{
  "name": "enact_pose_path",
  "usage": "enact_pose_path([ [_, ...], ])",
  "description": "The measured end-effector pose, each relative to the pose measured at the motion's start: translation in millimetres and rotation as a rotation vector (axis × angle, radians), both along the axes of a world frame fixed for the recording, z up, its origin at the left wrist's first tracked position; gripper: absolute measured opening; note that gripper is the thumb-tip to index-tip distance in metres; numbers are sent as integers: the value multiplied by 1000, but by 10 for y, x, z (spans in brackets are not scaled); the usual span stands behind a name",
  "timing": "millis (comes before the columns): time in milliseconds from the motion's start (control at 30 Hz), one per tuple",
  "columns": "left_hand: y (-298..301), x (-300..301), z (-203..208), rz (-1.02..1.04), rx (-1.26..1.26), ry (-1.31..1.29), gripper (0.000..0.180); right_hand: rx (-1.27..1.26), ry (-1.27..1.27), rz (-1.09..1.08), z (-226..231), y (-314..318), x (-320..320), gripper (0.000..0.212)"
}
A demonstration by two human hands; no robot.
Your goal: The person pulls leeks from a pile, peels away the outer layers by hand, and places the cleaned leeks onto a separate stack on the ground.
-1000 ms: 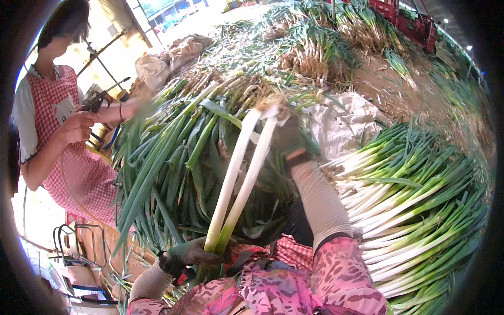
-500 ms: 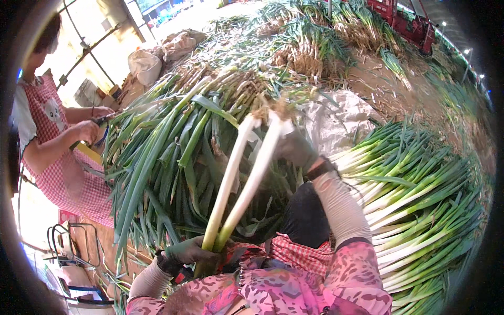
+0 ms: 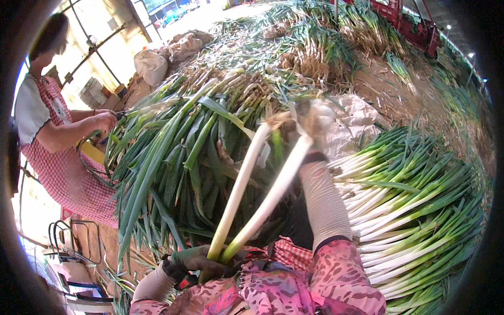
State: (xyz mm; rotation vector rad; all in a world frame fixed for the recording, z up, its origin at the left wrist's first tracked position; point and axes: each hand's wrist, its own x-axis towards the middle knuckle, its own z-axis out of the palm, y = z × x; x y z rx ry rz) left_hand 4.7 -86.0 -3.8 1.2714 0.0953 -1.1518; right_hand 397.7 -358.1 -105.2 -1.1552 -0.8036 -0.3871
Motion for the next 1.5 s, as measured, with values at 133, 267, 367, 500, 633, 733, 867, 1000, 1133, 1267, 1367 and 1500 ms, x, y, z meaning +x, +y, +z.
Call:
enact_pose_path([
  [133, 383, -238, -207, 309, 31, -134, 58, -492, 133, -595, 532, 19, -437, 19],
  [267, 584, 124, -122, 366, 168, -288, 54, -1109, -50, 251, 295, -104, -1110, 30],
  [367, 762, 449, -36, 398, 222, -405, 54, -1061, -27, 916, -289, 107, -2026, 36],
  [500, 885, 654, 106, 478, 249, -438, 53, -1355, 83, 1350, 259, 591, -1977, 36],
  [633, 1002, 582, 7, 522, 241, -458, 54, -1024, -151, 44, 1790, 1582, -369, 21],
  [733, 892, 580, 83, 476, 278, -475, 55, -101, -796, -197, 3069, 1522, -128, 49],
  [867, 837, 478, 261, 504, 252, -430, 54, -1140, -632, 105, 2646, 1839, -1100, 61],
  [1000, 600, 614, 256, 384, 199, -480, 56, -675, -1446, -107, 1679, 1688, -1861, 30],
  [1133, 335, 673, 611, 115, 341, -559, 61, -1204, -1172, 100, 1666, 1190, -1624, 22],
  [1267, 628, 546, 1180, 412, 338, -893, 45, -1408, -945, -388, 2070, -87, -729, 33],
  [1367, 990, 618, 1433, 520, 720, -1347, 40, -1374, -618, -825, 2588, -1815, -538, 48],
  [1500, 1821, 695, 1398, 986, 495, -1278, 37, -1306, -184, -1399, 2773, -3052, -1078, 52],
])
